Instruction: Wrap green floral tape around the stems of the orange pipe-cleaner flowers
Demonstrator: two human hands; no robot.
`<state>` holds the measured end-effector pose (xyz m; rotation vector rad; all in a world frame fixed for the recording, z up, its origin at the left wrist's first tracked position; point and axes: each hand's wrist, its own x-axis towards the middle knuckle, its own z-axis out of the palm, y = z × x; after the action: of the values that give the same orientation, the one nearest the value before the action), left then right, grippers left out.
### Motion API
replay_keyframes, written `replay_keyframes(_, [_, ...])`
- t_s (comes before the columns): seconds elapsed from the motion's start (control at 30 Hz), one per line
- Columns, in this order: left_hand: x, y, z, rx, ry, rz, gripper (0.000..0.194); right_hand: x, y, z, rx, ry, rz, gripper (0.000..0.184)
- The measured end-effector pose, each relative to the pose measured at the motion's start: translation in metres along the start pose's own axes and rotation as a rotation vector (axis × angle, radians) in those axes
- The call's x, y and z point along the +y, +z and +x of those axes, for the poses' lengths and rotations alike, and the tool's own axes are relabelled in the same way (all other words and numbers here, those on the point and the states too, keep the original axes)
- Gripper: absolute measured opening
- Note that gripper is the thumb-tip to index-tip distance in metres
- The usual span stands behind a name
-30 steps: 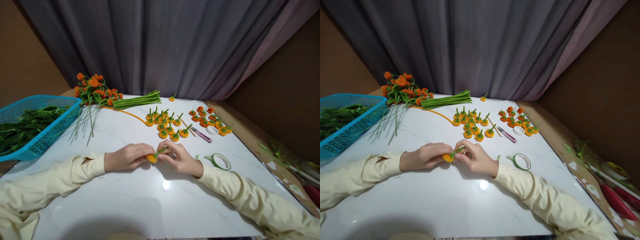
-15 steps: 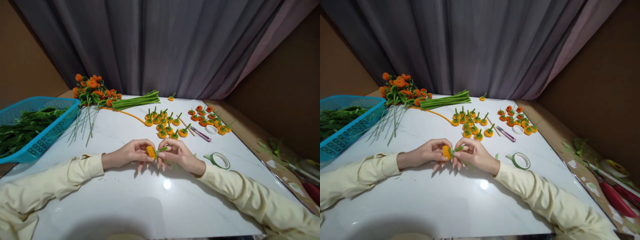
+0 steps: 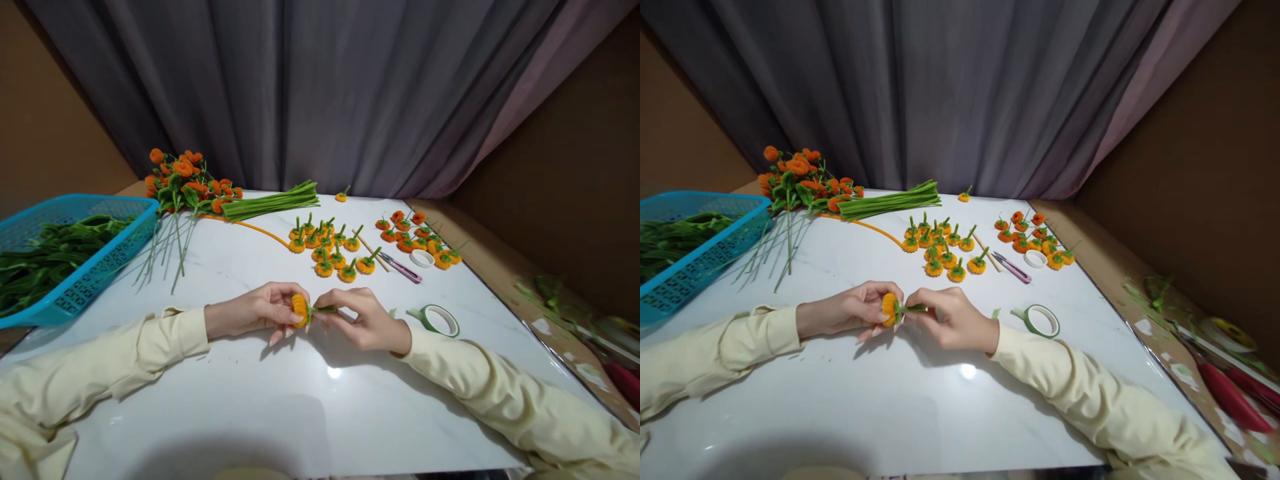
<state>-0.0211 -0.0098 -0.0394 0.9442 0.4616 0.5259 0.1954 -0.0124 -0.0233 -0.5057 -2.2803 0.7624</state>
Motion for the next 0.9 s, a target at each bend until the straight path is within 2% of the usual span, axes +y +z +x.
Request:
replay_keyframes(0.17, [0.0, -0.001, -0.002, -0.031, -0.052, 0.005, 0.023, 0.006, 0.001, -0.002, -0.034, -0.359, -0.375, 0.021])
replay_keyframes(0.3, [0.0, -0.003, -0.002, -0.056, -0.081, 0.011, 0.023, 0.005, -0.001, -0.001, -0.053, -0.65, -0.749, 0.022])
replay_keyframes(0.43, [0.001, -0.003, 0.0, -0.058, -0.092, -0.011, 0.019, 0.002, -0.004, -0.001, -0.015, -0.759, -0.998, 0.021])
replay_keyframes(0.57, [0.001, -0.002, 0.001, -0.078, -0.111, -0.048, 0.019, 0.003, -0.005, 0.0, -0.025, -0.799, -1.063, 0.021])
replay_keyframes(0.63, [0.002, 0.0, 0.001, -0.083, -0.131, -0.02, 0.024, 0.004, -0.004, 0.0, -0.029, -0.775, -0.991, 0.022])
replay_keyframes(0.7, [0.005, 0.001, 0.001, -0.057, -0.143, 0.085, 0.029, 0.004, -0.001, -0.001, -0.027, -0.675, -0.821, 0.024])
replay_keyframes(0.8, [0.016, 0.004, -0.002, 0.073, -0.058, 0.332, 0.028, 0.002, 0.004, -0.002, -0.011, -0.38, -0.46, 0.027])
replay_keyframes(0.9, [0.026, 0.011, -0.008, 0.122, 0.151, 0.694, 0.027, -0.003, 0.006, -0.002, 0.016, 0.002, -0.062, 0.02])
